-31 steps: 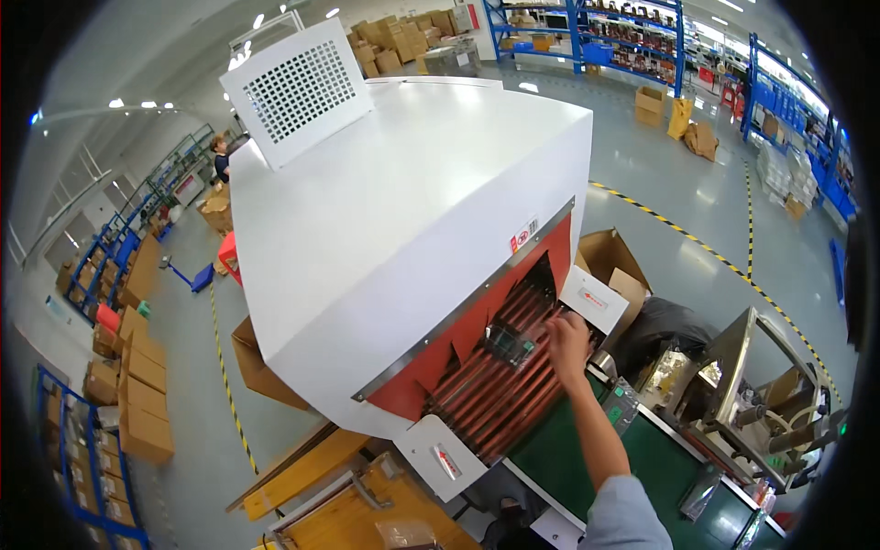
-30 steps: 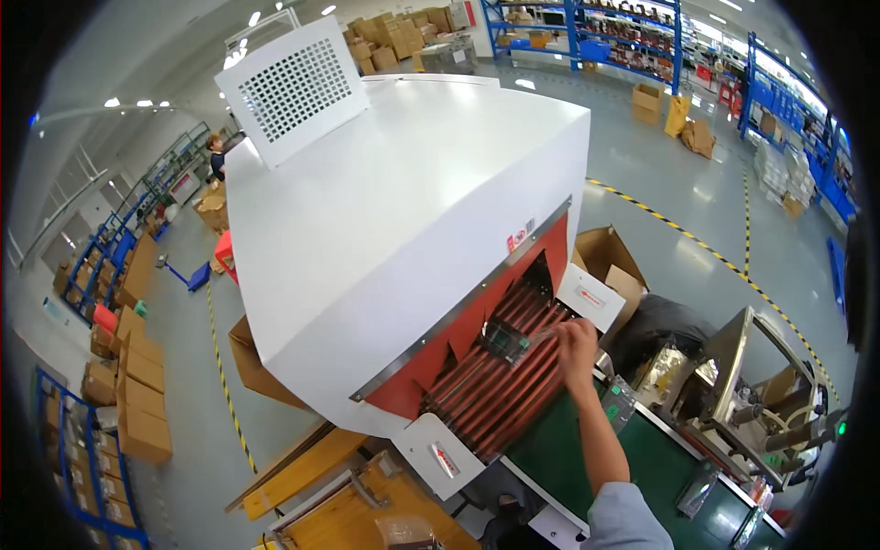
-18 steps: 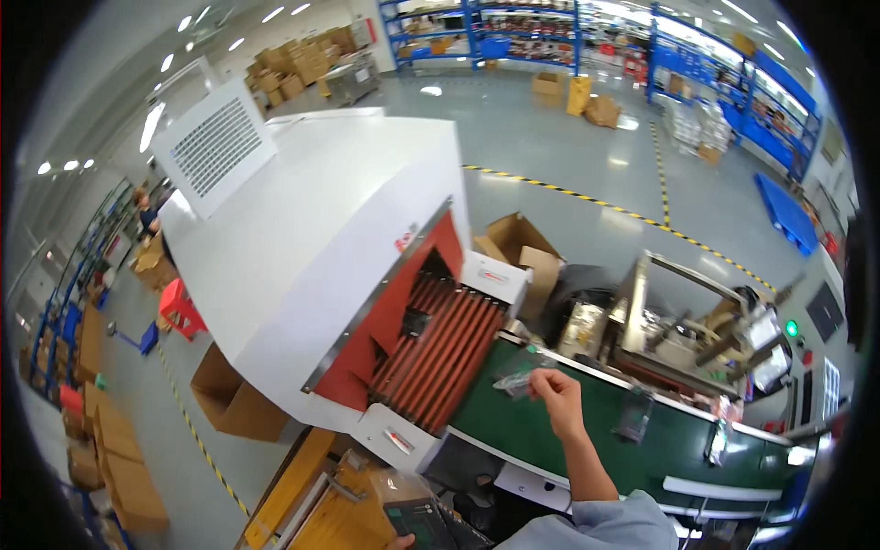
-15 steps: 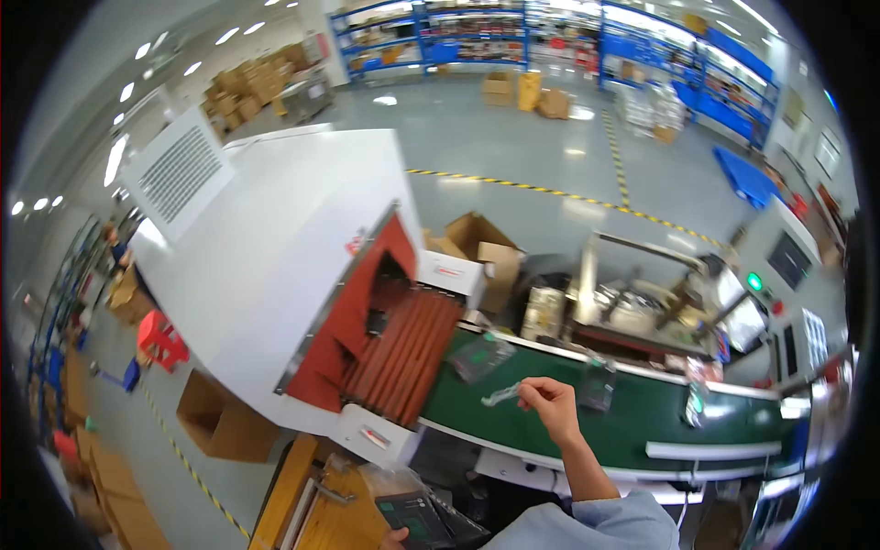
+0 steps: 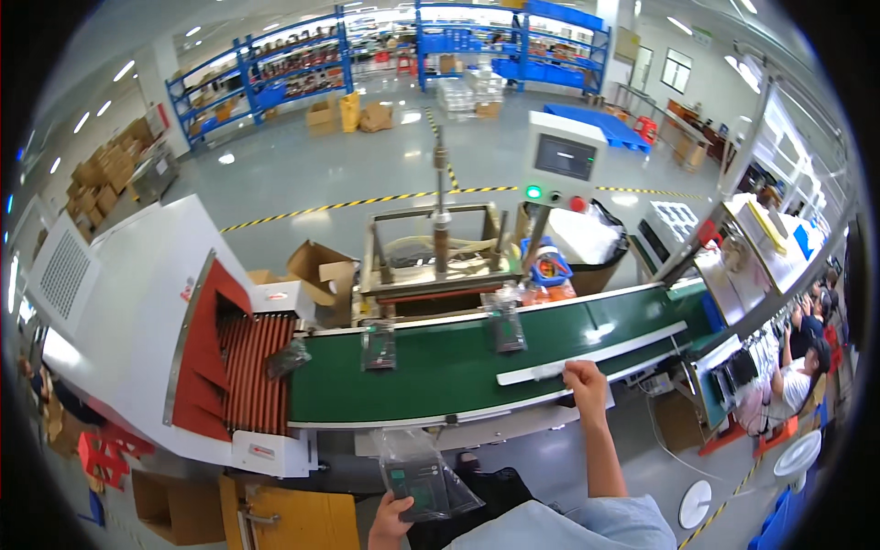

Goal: The person repeatedly picks small packaged electronic components from a conveyor belt and places them into a black mesh bag. The person handles the items one at a time, transferring them from the belt to the bag throughout the clip.

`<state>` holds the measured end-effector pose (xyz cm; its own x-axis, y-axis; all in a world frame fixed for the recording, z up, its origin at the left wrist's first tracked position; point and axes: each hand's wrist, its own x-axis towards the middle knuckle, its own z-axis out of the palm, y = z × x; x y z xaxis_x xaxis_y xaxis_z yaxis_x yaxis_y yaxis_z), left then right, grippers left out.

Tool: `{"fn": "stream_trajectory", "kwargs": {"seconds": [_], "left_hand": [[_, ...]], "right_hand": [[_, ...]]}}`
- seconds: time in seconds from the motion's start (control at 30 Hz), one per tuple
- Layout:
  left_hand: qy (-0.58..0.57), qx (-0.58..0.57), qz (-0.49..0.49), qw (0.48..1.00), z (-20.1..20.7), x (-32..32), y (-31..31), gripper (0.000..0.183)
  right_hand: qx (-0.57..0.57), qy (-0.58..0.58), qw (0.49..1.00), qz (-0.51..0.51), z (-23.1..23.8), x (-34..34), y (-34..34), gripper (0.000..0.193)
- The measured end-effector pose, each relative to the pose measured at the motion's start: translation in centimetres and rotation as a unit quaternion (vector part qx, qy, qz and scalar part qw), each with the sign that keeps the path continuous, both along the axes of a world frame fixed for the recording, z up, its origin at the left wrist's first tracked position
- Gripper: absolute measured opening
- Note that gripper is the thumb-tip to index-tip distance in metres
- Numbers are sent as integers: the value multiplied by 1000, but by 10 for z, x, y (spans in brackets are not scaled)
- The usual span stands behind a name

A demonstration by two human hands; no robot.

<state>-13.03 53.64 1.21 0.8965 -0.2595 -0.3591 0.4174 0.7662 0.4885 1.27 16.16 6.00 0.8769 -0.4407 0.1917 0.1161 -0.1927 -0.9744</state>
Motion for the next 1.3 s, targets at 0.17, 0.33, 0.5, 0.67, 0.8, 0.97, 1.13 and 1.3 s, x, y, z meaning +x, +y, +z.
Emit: {"fn": "stream_trajectory", "kwargs": {"seconds": [0.17, 0.33, 0.5, 0.67, 0.8, 0.97, 1.13, 1.3], "left_hand": [[23, -4, -73, 997, 13, 19, -63, 39], [12, -34, -49, 998, -8, 27, -122, 36], [-3, -53, 34, 998, 1, 44, -209, 41], [-51, -49, 159, 985, 19, 63, -287, 41], [-41, -43, 163, 985, 19, 81, -333, 39], [-12, 18, 97, 995, 15, 98, -377, 35], [17, 77, 68, 994, 8, 116, -409, 35], [68, 42, 217, 973, -10, 162, -402, 33]], "right_hand": [[22, 37, 999, -5, -6, 50, -66, 13], [-29, -192, 981, 18, 45, 164, -46, 10], [-194, -198, 957, 88, 69, 330, -29, 39], [-324, -287, 893, 121, 38, 330, -37, 34], [-23, 93, 786, 611, 30, 213, -106, 34], [20, 176, 686, 706, 7, 137, -185, 31], [47, 205, 732, 648, -18, 124, -227, 21], [66, 207, 768, 602, -61, 117, -256, 22]]}}
